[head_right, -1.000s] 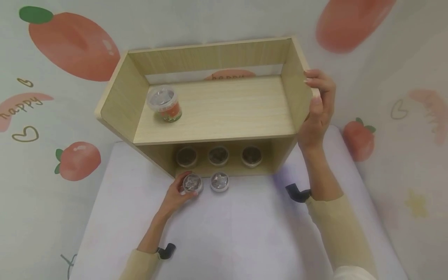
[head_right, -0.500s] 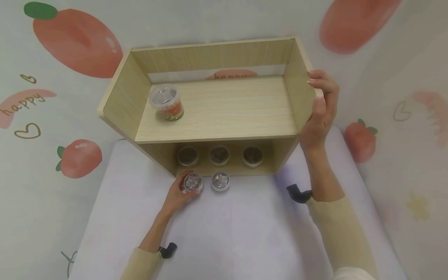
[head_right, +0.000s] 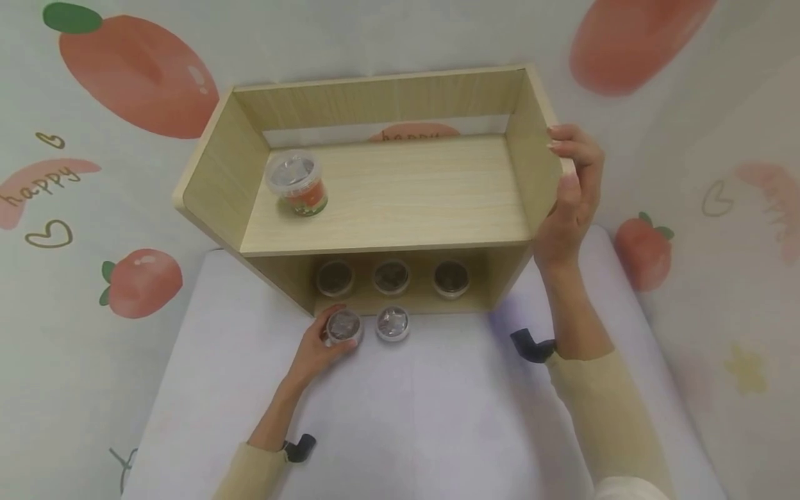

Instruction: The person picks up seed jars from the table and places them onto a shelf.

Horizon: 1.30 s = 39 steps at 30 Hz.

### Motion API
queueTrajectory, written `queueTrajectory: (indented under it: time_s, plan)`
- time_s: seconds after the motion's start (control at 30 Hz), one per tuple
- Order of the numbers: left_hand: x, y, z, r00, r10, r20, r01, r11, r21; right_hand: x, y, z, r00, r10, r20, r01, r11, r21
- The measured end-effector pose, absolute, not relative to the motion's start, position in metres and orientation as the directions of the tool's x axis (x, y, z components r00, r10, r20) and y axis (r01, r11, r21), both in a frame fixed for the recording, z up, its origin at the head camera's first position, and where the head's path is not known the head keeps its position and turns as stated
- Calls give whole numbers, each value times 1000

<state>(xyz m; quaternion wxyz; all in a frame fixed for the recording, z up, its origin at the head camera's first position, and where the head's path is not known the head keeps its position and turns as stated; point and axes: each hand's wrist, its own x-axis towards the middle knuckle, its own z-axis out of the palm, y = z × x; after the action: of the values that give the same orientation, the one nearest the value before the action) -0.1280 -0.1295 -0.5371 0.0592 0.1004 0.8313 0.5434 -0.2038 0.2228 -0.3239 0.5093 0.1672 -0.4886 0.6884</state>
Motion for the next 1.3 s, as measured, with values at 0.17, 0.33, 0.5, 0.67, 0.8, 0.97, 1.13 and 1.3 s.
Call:
queueTrajectory:
  time_s: [0.17, 0.33, 0.5, 0.67, 0.8, 0.97, 1.13, 1.3]
  plan:
    - [-126, -131, -535, -972, 235, -10, 73, 341, 937, -203, 223, -324, -426, 536, 729, -864, -2, -504]
    - [-124, -130, -531, -969, 246, -21, 56, 300, 952, -200, 223, -324, -432, 536, 725, -859, 1, -513]
    - [-121, -128, -528, -970, 242, -7, 57, 257, 965, -200, 223, -324, -435, 537, 723, -859, -7, -512]
    - [-118, -128, -524, -968, 249, 33, 81, 187, 979, -200, 223, -324, -437, 534, 724, -858, -5, -514]
    - [-115, -129, -519, -964, 262, 53, 85, 112, 990, -200, 223, -324, -434, 533, 726, -859, -1, -513]
    - [-111, -127, -511, -962, 256, 92, 120, 97, 988, -201, 223, -323, -432, 533, 727, -861, -5, -508]
    - [-108, -123, -502, -956, 254, 146, 186, 140, 973, -201, 223, -324, -428, 540, 725, -866, -14, -500]
    - [-105, -119, -494, -948, 271, 164, 210, 152, 966, -201, 223, -325, -429, 538, 725, -864, -10, -504]
